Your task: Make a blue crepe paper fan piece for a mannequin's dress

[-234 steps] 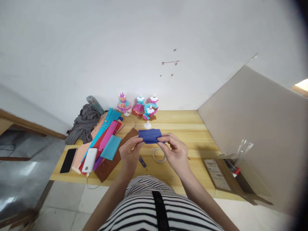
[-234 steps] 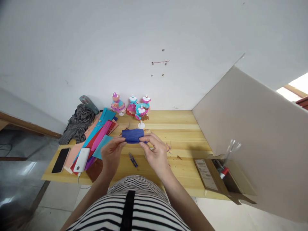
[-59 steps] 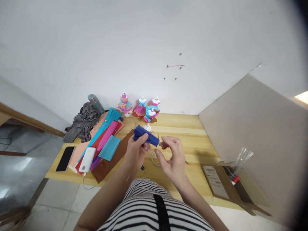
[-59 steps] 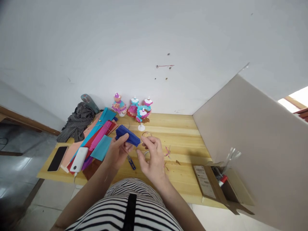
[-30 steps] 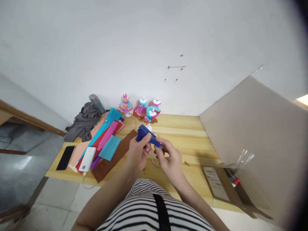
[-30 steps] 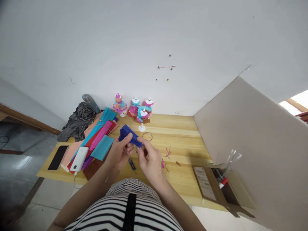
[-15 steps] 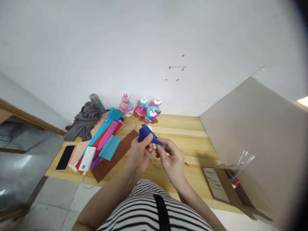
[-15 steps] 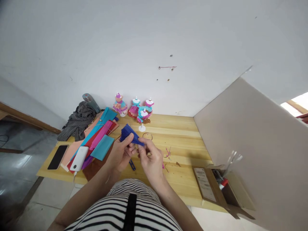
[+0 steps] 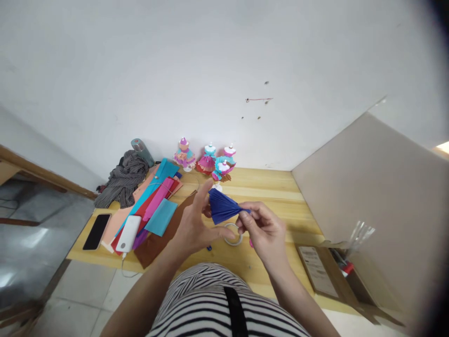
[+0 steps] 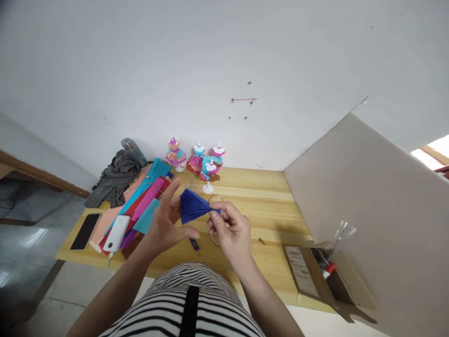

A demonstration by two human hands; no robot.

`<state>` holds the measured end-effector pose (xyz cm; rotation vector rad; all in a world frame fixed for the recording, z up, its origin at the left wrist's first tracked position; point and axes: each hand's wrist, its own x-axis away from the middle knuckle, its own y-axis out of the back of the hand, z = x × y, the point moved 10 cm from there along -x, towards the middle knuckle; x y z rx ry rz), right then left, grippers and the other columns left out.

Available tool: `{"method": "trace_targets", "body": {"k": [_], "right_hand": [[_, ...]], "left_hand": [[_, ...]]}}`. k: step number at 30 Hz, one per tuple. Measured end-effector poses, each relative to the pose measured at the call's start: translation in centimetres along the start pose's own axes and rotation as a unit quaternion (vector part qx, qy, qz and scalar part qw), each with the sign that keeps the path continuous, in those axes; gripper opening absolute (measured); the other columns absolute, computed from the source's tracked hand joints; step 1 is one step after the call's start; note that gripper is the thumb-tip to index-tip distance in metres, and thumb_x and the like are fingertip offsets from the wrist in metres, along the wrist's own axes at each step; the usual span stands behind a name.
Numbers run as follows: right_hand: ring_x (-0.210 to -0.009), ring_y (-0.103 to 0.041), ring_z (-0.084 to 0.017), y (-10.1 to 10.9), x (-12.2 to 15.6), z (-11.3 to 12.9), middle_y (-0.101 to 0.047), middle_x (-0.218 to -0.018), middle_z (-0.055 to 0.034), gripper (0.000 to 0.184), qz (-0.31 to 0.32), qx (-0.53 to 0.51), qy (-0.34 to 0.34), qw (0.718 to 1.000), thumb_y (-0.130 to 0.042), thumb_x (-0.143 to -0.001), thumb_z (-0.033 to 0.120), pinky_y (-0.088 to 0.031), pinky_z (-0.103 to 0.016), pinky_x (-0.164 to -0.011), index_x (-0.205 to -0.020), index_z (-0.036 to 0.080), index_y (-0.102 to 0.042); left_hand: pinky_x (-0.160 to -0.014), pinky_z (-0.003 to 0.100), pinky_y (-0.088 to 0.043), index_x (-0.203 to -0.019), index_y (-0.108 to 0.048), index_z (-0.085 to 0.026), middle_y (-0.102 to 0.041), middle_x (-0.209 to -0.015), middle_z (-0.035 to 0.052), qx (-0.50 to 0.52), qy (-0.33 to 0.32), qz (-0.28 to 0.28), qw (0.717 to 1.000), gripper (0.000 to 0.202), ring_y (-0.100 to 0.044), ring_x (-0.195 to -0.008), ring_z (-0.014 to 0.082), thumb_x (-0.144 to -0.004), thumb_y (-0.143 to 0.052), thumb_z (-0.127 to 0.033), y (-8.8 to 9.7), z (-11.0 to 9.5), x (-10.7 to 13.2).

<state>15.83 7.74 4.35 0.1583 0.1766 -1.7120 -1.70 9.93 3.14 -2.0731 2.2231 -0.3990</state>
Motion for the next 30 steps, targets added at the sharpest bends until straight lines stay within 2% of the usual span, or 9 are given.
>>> {"method": "trace_targets", "body": {"k": [3,7,11,16,22,30], "right_hand": [[-0.042,-0.056,-0.01,0.0,0.2,0.4,-0.062,-0.055,0.0031,0.011,0.006,0.015,0.011,1.0,-0.063,-0.085,0.028,-0.047,-0.022,-0.041,-0.09,0.019,-0.065],[-0.043,-0.056,-0.01,0.1,0.3,0.8,-0.063,-0.056,0.0031,0.009,0.006,0.022,0.022,1.0,-0.062,-0.086,0.025,-0.047,-0.021,-0.043,-0.091,0.019,-0.066],[-0.043,-0.056,-0.01,0.2,0.3,0.9,-0.063,-0.057,0.0034,0.008,0.005,0.018,0.029,0.999,-0.062,-0.086,0.023,-0.045,-0.02,-0.042,-0.092,0.02,-0.066],[-0.044,-0.057,-0.01,0.2,0.2,0.9,-0.063,-0.057,0.0028,0.008,0.0,0.018,0.027,0.999,-0.062,-0.086,0.025,-0.047,-0.021,-0.044,-0.09,0.019,-0.066],[-0.043,-0.056,-0.01,0.0,0.2,1.2,-0.063,-0.057,0.0025,0.008,-0.004,0.012,0.025,1.0,-0.062,-0.086,0.025,-0.047,-0.022,-0.043,-0.09,0.019,-0.066],[-0.053,-0.066,-0.014,0.2,0.1,1.0,-0.067,-0.064,0.0004,0.01,-0.009,0.01,0.023,1.0,-0.065,-0.083,0.025,-0.052,-0.024,-0.049,-0.092,0.02,-0.067]], "left_hand": [[-0.065,0.025,-0.048,-0.121,-0.061,-0.026,-0.066,-0.081,0.0031,-0.112,-0.063,0.079,0.989,0.084,-0.062,-0.074,0.0209,-0.043,-0.092,-0.015,-1.8,-2.4,-0.3],[-0.057,0.022,-0.044,-0.112,-0.066,-0.024,-0.065,-0.081,0.0026,-0.197,-0.086,0.082,0.973,0.067,-0.058,-0.065,0.0159,-0.05,-0.09,-0.022,-2.3,-3.3,-0.6],[-0.064,0.023,-0.046,-0.103,-0.067,-0.022,-0.068,-0.085,0.0033,-0.166,-0.067,0.087,0.98,0.05,-0.061,-0.067,0.0154,-0.056,-0.087,-0.022,-2.4,-2.4,-0.5],[-0.061,0.022,-0.046,-0.093,-0.068,-0.021,-0.064,-0.068,-0.0008,-0.12,-0.057,0.052,0.99,0.036,-0.057,-0.061,0.0126,-0.061,-0.084,-0.02,-1.3,-1.5,-0.3],[-0.06,0.021,-0.047,-0.088,-0.071,-0.021,-0.064,-0.063,-0.002,-0.099,-0.066,0.017,0.993,0.033,-0.057,-0.06,0.0116,-0.059,-0.085,-0.016,-0.6,-1.6,-0.1],[-0.068,0.027,-0.054,-0.077,-0.072,-0.019,-0.072,-0.071,0.0026,-0.06,-0.044,-0.01,0.997,0.021,-0.067,-0.064,0.0163,-0.06,-0.085,-0.02,-0.1,-0.7,0.3]]}}
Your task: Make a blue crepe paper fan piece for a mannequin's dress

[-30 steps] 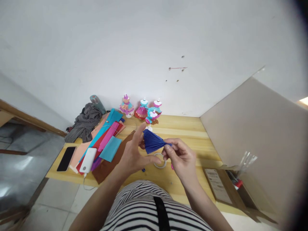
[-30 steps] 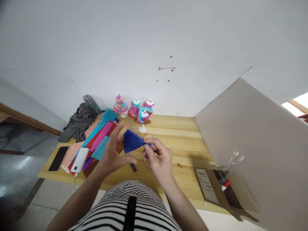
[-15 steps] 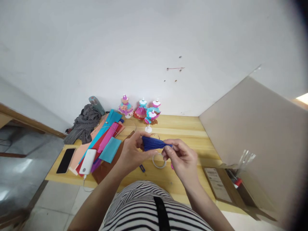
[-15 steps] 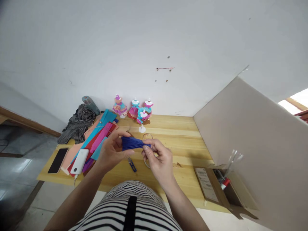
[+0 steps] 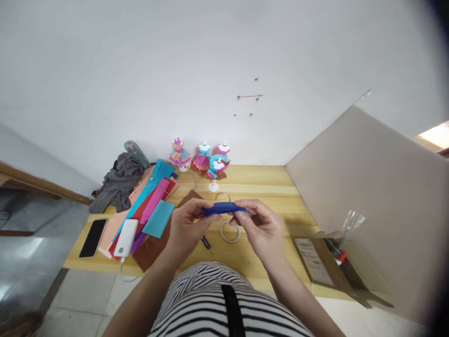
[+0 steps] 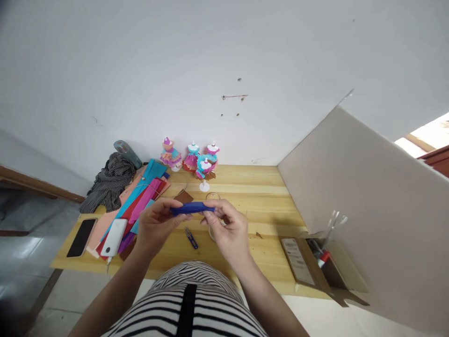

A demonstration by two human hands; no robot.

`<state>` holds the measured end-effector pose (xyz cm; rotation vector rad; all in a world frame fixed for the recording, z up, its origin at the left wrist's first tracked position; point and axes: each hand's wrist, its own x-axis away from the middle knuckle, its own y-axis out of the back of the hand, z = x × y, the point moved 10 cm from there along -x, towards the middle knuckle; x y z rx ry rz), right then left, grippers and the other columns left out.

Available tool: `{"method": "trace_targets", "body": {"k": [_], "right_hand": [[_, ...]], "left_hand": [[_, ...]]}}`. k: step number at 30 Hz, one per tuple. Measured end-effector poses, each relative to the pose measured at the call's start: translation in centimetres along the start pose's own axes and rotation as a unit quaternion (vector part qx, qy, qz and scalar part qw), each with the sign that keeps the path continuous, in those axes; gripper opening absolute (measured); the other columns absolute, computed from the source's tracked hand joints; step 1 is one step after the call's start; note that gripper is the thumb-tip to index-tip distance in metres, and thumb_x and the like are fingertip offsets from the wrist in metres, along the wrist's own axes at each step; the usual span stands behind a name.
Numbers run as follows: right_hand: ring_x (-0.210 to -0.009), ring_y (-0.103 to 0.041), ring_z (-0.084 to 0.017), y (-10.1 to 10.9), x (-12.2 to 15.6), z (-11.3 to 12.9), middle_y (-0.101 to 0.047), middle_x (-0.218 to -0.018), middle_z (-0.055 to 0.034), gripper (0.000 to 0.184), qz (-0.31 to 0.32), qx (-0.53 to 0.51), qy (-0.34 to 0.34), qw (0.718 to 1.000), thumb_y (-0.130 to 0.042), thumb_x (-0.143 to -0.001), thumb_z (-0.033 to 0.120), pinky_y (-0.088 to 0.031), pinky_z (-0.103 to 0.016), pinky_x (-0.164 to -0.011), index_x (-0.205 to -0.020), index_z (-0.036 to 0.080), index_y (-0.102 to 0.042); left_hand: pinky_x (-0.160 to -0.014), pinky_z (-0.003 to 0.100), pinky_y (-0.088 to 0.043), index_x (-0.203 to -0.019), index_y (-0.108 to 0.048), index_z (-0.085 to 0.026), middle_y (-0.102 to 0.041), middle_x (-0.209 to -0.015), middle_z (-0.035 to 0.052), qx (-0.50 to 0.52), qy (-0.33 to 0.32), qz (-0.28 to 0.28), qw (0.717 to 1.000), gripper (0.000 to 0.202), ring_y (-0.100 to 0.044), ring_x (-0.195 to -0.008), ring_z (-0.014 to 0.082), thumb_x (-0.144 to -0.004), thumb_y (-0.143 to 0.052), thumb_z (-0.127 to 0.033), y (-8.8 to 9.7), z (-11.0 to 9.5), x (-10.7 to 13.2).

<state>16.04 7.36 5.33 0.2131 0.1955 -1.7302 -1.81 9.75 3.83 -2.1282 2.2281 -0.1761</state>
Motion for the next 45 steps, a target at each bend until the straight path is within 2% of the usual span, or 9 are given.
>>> {"method": "trace_targets", "body": {"k": [8,13,19,29,33,36,40,43,45], "right_hand": [[-0.053,-0.066,-0.013,-0.5,-0.4,0.2,-0.068,-0.072,-0.0003,0.02,0.061,-0.041,-0.007,0.997,-0.071,-0.08,0.029,-0.055,-0.025,-0.05,-0.098,0.021,-0.068],[-0.066,-0.066,-0.016,-0.6,-0.3,0.5,-0.07,-0.078,-0.0031,0.029,0.112,0.005,0.025,0.993,-0.072,-0.079,0.03,-0.057,-0.029,-0.059,-0.106,0.021,-0.068],[-0.074,-0.065,-0.018,-0.2,-0.1,1.4,-0.07,-0.086,-0.004,0.04,0.123,0.113,0.086,0.982,-0.069,-0.08,0.025,-0.055,-0.03,-0.068,-0.119,0.026,-0.065],[-0.07,-0.064,-0.016,-0.6,-0.2,1.7,-0.068,-0.082,-0.002,0.044,0.134,0.127,0.102,0.977,-0.068,-0.08,0.022,-0.055,-0.028,-0.067,-0.123,0.026,-0.062],[-0.068,-0.063,-0.015,-0.7,-0.3,1.5,-0.07,-0.081,-0.0014,0.036,0.136,0.121,0.101,0.978,-0.069,-0.079,0.02,-0.054,-0.027,-0.065,-0.115,0.025,-0.067],[-0.067,-0.064,-0.016,-0.5,-0.3,1.4,-0.073,-0.08,-0.0024,0.022,0.123,0.134,0.112,0.977,-0.068,-0.08,0.02,-0.054,-0.027,-0.065,-0.101,0.024,-0.072],[-0.064,-0.064,-0.015,-0.2,-0.4,1.1,-0.074,-0.077,-0.0021,0.018,0.114,0.116,0.127,0.978,-0.07,-0.078,0.018,-0.053,-0.026,-0.062,-0.095,0.023,-0.072],[-0.06,-0.064,-0.015,0.1,-0.4,0.9,-0.073,-0.072,-0.0014,0.013,0.091,0.097,0.13,0.983,-0.071,-0.077,0.016,-0.052,-0.026,-0.059,-0.088,0.023,-0.073],[-0.059,-0.065,-0.016,0.3,-0.2,0.5,-0.072,-0.069,-0.0012,0.013,0.072,0.075,0.111,0.988,-0.07,-0.078,0.015,-0.052,-0.027,-0.059,-0.088,0.023,-0.074]], "left_hand": [[-0.068,0.027,-0.055,-0.074,-0.076,-0.02,-0.073,-0.074,0.0035,-0.025,-0.033,0.015,0.999,0.021,-0.069,-0.066,0.0177,-0.057,-0.086,-0.013,0.9,0.2,0.2],[-0.064,0.027,-0.056,-0.071,-0.075,-0.018,-0.073,-0.071,0.0037,-0.005,0.003,0.019,1.0,0.024,-0.068,-0.06,0.0173,-0.052,-0.088,-0.014,1.1,0.4,-0.1],[-0.059,0.026,-0.055,-0.072,-0.074,-0.017,-0.071,-0.063,0.0029,-0.003,0.013,0.042,0.999,0.019,-0.069,-0.056,0.0168,-0.059,-0.086,-0.021,0.5,0.2,-0.2],[-0.061,0.028,-0.059,-0.072,-0.071,-0.017,-0.07,-0.065,0.0012,0.052,0.03,0.045,0.997,0.02,-0.072,-0.058,0.0191,-0.06,-0.086,-0.022,0.5,1.0,-0.2],[-0.06,0.029,-0.06,-0.072,-0.072,-0.016,-0.069,-0.065,0.0008,0.069,0.037,0.047,0.996,0.022,-0.071,-0.057,0.0188,-0.058,-0.087,-0.022,0.3,0.8,-0.2],[-0.06,0.028,-0.06,-0.071,-0.072,-0.015,-0.069,-0.065,0.0009,0.049,0.04,0.051,0.997,0.023,-0.071,-0.059,0.0181,-0.055,-0.088,-0.02,0.4,0.9,-0.2],[-0.059,0.025,-0.059,-0.072,-0.073,-0.015,-0.07,-0.065,0.001,0.012,0.024,0.066,0.997,0.023,-0.071,-0.061,0.017,-0.055,-0.087,-0.02,0.5,1.1,-0.3],[-0.059,0.025,-0.058,-0.076,-0.075,-0.016,-0.072,-0.067,0.0021,-0.036,-0.021,0.068,0.997,0.019,-0.07,-0.06,0.0166,-0.06,-0.085,-0.022,0.6,0.6,-0.2],[-0.06,0.023,-0.059,-0.078,-0.077,-0.018,-0.074,-0.07,0.0024,-0.075,-0.088,0.04,0.993,0.016,-0.07,-0.062,0.0151,-0.064,-0.083,-0.02,1.0,-0.5,0.2]]}}
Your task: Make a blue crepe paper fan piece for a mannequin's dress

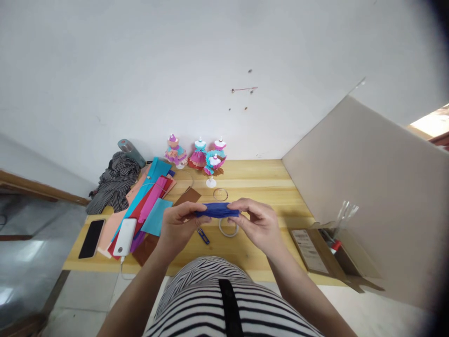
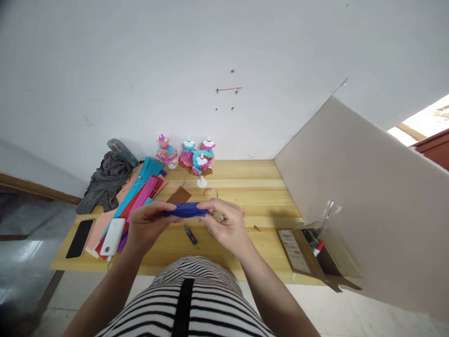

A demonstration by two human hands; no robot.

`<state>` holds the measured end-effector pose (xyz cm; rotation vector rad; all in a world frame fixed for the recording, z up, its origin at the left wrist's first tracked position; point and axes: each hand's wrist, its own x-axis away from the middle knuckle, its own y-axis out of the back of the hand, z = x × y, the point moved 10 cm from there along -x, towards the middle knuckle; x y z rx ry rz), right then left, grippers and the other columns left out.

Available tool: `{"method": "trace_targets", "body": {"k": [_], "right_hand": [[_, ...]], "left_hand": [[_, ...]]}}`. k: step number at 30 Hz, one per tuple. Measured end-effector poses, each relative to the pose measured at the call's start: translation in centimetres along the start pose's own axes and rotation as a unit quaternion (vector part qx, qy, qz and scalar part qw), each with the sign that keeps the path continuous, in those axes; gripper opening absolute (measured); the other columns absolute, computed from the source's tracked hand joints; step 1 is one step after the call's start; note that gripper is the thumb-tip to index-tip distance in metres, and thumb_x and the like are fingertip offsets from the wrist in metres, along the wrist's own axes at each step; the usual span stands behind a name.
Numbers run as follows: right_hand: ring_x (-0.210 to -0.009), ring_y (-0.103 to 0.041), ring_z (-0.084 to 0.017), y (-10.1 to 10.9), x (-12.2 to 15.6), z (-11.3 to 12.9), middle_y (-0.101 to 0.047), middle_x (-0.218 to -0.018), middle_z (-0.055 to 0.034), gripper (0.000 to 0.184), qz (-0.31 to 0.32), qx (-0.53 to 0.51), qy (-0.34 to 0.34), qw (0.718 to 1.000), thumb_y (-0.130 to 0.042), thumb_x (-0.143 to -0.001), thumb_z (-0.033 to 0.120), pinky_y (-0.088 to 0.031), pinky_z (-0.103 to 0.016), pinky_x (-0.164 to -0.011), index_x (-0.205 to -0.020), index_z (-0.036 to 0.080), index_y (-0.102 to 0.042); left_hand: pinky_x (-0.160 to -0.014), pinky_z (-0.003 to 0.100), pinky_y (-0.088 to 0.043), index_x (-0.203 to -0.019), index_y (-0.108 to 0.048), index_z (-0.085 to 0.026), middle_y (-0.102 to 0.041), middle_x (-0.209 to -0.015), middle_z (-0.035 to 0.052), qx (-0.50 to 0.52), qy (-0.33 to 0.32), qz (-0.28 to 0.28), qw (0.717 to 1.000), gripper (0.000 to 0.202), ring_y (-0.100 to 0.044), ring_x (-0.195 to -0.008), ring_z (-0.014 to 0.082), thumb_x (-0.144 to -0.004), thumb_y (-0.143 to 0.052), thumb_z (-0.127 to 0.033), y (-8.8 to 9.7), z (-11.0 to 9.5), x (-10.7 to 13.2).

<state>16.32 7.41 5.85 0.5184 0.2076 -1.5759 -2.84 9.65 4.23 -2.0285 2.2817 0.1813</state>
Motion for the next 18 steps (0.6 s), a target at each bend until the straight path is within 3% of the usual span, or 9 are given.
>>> {"method": "trace_targets", "body": {"k": [3,6,14,18], "right_hand": [[-0.059,-0.067,-0.016,0.0,0.4,-0.5,-0.073,-0.071,-0.0013,0.014,-0.032,-0.061,-0.044,0.997,-0.071,-0.078,0.016,-0.053,-0.028,-0.059,-0.089,0.024,-0.074],[-0.061,-0.069,-0.016,-0.2,0.7,-0.9,-0.074,-0.076,-0.002,0.013,-0.059,-0.137,-0.082,0.985,-0.075,-0.075,0.018,-0.054,-0.027,-0.058,-0.086,0.025,-0.076],[-0.057,-0.071,-0.016,-0.7,1.2,-2.8,-0.075,-0.074,-0.0016,0.015,-0.077,-0.28,-0.173,0.941,-0.082,-0.067,0.018,-0.058,-0.026,-0.056,-0.08,0.024,-0.077],[-0.059,-0.072,-0.017,-0.6,1.3,-3.0,-0.074,-0.07,0.0002,0.015,-0.094,-0.297,-0.17,0.935,-0.082,-0.067,0.018,-0.058,-0.026,-0.056,-0.078,0.025,-0.076]], "left_hand": [[-0.064,0.02,-0.058,-0.083,-0.078,-0.023,-0.077,-0.076,0.0013,-0.038,-0.103,-0.069,0.992,0.016,-0.07,-0.066,0.013,-0.068,-0.08,-0.015,0.8,-2.0,0.8],[-0.063,0.021,-0.06,-0.084,-0.079,-0.023,-0.078,-0.077,0.002,-0.035,-0.153,-0.106,0.982,0.018,-0.072,-0.067,0.0143,-0.069,-0.079,-0.014,0.9,-3.1,1.6],[-0.057,0.021,-0.061,-0.081,-0.079,-0.02,-0.077,-0.071,0.0029,0.053,-0.092,-0.101,0.989,0.013,-0.072,-0.06,0.0155,-0.068,-0.08,-0.018,0.0,-2.7,1.4],[-0.06,0.02,-0.06,-0.082,-0.079,-0.02,-0.077,-0.074,0.0031,0.042,-0.069,-0.108,0.991,0.015,-0.072,-0.064,0.0152,-0.068,-0.078,-0.014,0.0,-2.2,1.4]]}}
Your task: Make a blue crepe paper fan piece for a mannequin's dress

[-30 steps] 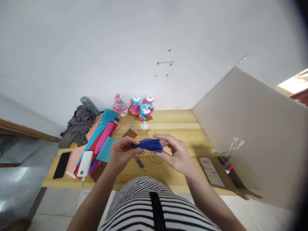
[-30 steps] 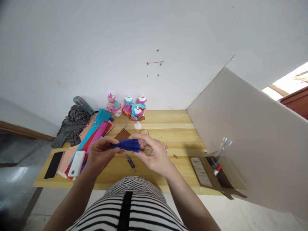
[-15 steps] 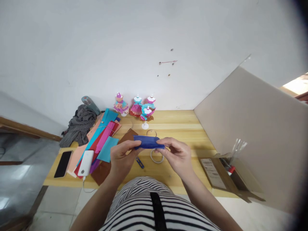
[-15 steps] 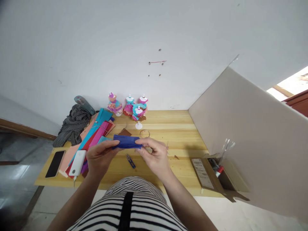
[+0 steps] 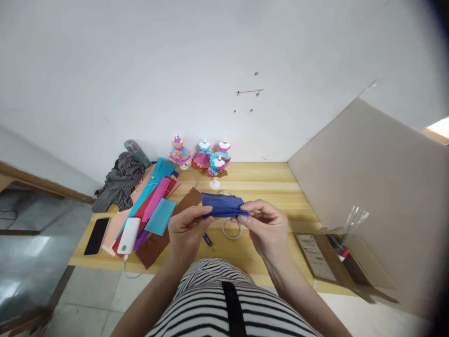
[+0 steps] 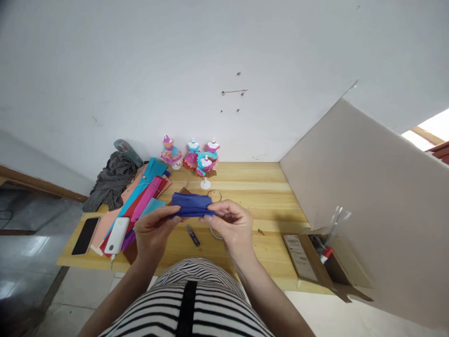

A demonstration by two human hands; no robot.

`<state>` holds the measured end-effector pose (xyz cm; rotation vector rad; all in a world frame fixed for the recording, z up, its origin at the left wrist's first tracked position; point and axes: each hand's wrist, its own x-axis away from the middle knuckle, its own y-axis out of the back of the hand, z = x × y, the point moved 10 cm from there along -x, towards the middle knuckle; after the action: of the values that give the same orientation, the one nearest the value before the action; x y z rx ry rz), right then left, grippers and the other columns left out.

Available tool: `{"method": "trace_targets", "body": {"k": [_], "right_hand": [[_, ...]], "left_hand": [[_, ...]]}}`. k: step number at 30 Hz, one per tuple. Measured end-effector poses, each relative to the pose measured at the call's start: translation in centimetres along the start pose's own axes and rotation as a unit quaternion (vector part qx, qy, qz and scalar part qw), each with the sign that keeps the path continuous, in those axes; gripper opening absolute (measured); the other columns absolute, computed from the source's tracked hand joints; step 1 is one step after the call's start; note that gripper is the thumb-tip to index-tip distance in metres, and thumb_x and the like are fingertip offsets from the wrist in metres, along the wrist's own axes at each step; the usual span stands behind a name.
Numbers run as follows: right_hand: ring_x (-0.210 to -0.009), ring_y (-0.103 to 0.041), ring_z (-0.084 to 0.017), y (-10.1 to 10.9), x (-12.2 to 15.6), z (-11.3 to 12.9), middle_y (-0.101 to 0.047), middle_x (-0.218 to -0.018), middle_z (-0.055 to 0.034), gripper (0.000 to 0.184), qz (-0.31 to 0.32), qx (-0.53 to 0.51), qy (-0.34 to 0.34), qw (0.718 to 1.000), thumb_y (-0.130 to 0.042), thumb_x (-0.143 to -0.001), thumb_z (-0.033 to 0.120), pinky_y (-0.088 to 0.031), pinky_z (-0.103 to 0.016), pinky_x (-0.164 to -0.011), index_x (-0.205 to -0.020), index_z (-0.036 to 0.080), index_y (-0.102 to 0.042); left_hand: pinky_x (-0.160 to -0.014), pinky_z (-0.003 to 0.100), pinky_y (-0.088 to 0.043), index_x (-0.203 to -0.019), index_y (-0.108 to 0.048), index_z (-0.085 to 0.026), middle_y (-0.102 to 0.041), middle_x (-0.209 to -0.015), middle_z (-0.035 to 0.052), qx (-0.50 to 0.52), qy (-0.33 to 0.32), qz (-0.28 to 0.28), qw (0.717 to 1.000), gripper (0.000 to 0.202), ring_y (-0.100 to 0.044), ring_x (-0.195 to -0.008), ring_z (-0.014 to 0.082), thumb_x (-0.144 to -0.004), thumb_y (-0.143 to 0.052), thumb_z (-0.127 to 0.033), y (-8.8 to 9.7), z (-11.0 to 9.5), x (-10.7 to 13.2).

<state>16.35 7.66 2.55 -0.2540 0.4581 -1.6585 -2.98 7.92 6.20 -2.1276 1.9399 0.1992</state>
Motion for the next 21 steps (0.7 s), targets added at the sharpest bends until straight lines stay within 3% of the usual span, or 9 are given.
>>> {"method": "trace_targets", "body": {"k": [4,8,16,21], "right_hand": [[-0.063,-0.068,-0.014,0.2,0.0,0.7,-0.073,-0.076,-0.0002,0.014,-0.025,0.023,0.033,0.999,-0.081,-0.064,0.014,-0.055,-0.024,-0.059,-0.072,0.024,-0.075],[-0.069,-0.065,-0.013,0.3,-0.1,1.5,-0.071,-0.076,-0.0003,0.018,-0.034,0.034,0.066,0.997,-0.08,-0.06,0.008,-0.053,-0.023,-0.063,-0.068,0.024,-0.075],[-0.069,-0.062,-0.014,0.4,-0.1,1.3,-0.069,-0.074,-0.0006,0.016,-0.03,0.027,0.059,0.997,-0.078,-0.061,0.01,-0.05,-0.025,-0.064,-0.067,0.024,-0.074],[-0.062,-0.057,-0.012,0.3,0.1,1.0,-0.066,-0.072,0.0008,0.014,-0.045,0.024,0.043,0.998,-0.077,-0.061,0.012,-0.045,-0.023,-0.056,-0.067,0.023,-0.07]], "left_hand": [[-0.067,0.023,-0.06,-0.08,-0.079,-0.02,-0.078,-0.079,0.0048,-0.046,-0.001,-0.017,0.999,0.014,-0.073,-0.074,0.0171,-0.067,-0.077,-0.014,0.4,0.0,0.0],[-0.065,0.02,-0.059,-0.081,-0.079,-0.021,-0.077,-0.077,0.0031,-0.036,-0.004,-0.01,0.999,0.016,-0.072,-0.07,0.0144,-0.068,-0.077,-0.013,0.3,-0.2,0.2],[-0.065,0.026,-0.06,-0.084,-0.079,-0.019,-0.076,-0.08,0.0056,0.002,0.003,-0.001,1.0,0.014,-0.07,-0.07,0.016,-0.07,-0.078,-0.018,0.1,0.9,0.8],[-0.062,0.023,-0.059,-0.088,-0.078,-0.019,-0.076,-0.079,0.0044,-0.028,-0.043,-0.002,0.999,0.016,-0.07,-0.067,0.0139,-0.072,-0.077,-0.016,0.2,0.3,0.8]]}}
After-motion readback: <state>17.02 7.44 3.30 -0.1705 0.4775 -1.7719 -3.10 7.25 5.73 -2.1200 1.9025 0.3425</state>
